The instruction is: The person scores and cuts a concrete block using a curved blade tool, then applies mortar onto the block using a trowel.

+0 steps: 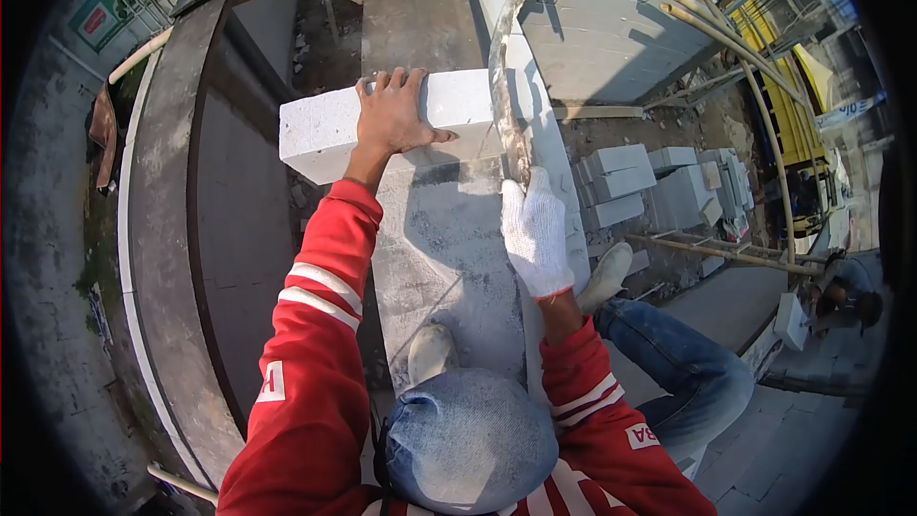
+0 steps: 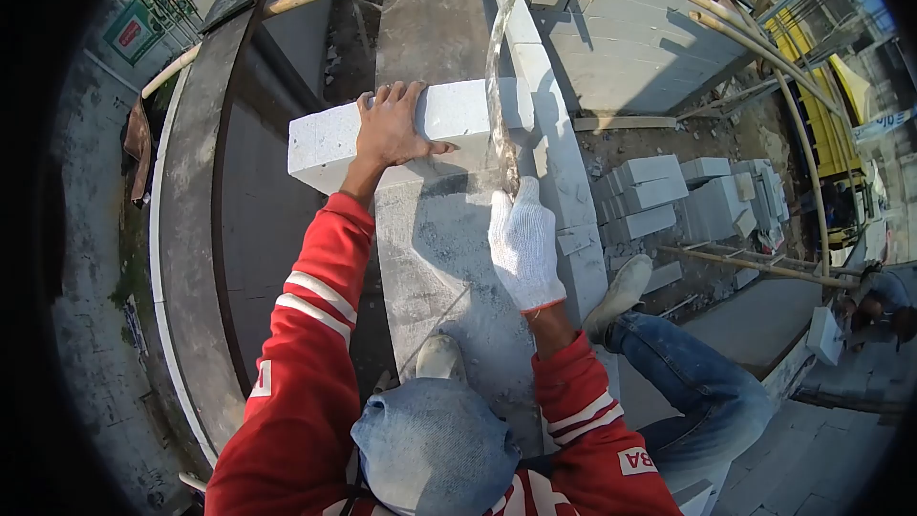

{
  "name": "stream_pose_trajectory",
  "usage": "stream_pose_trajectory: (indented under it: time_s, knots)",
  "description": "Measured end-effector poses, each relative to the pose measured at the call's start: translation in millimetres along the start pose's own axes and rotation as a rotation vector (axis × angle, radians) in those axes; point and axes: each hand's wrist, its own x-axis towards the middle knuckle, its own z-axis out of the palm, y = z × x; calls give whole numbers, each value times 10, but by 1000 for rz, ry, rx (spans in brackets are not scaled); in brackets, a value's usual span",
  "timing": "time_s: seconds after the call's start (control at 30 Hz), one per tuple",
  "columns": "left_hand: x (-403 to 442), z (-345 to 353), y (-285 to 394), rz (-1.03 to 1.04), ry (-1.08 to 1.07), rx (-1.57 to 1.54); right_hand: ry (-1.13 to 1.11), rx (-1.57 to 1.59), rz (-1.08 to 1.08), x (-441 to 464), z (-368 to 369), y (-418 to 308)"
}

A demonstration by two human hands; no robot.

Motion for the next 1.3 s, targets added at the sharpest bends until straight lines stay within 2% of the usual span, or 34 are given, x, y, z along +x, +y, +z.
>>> stream_pose_trajectory:
  time_s: [0.03,0.07,0.1,0.17,0.2,0.23,0.3,0.33,0.4,0.43,0.5,0.53,0.57,0.63,0.67,0.73,0.77,0.83,0.87,0.93,0.97,1.03,1.1,1.13,1.23,1.27,1.3]
  knots:
    - [-47,7,13,-10,-14,-6,-60,270,140,13,-184,-28]
    - [-24,-11,14,-15,-5,2,115,-68,-51,31,-378,-64]
    - [-13,-13,24,-18,2,9,111,-69,-48,79,-514,-111]
    - [-9,-11,27,-15,-10,5,400,43,33,173,-670,-170]
    - [-2,-16,19,-16,-15,4,452,-268,-66,133,-647,-142]
    - [3,5,5,-11,-14,1,454,-273,-64,65,-425,-129]
    - [5,84,-34,4,41,22,265,227,185,-91,179,-104]
    - [-17,81,-24,10,48,22,273,224,186,-136,225,-74]
    - [-10,23,-19,0,12,-1,-134,-5,6,-116,270,-17]
    - [77,-39,-20,5,38,4,-109,-11,0,66,99,-64]
    - [-20,-3,19,-17,7,-4,-41,462,434,153,-253,-165]
    - [-17,-47,43,-28,-22,-5,151,105,48,138,-355,-99]
    - [-26,-39,35,-32,-29,-6,143,108,48,172,-432,-104]
    - [-24,3,24,-25,2,5,381,166,109,344,-748,-192]
    - [-24,12,21,-23,-1,4,379,164,112,352,-731,-196]
    - [-16,17,4,-13,-2,-20,486,-225,-103,376,-643,-209]
    - [-11,5,6,-14,7,-24,492,-230,-109,373,-420,-206]
    - [-39,-24,34,-28,0,-30,-256,440,600,330,132,-174]
    - [-82,-27,52,-26,9,-28,-248,440,595,291,131,-133]
    - [-32,-70,45,-24,-29,-33,-215,76,21,341,46,24]
    - [-70,-38,38,-34,-42,-39,-232,77,19,299,-9,81]
    - [-26,2,19,-31,6,-6,220,-229,-214,420,-405,45]
    - [-40,-12,24,-31,-11,-13,295,-200,-109,601,-837,-70]
    - [-31,-19,24,-29,-13,-18,365,-286,-102,630,-1012,-162]
    - [-23,14,7,-15,3,-8,388,-307,-97,505,-485,-175]
    - [-23,-12,21,-14,9,-13,215,69,61,468,-189,-144]
    - [-30,-36,39,-25,-10,-22,-107,317,382,415,318,15]
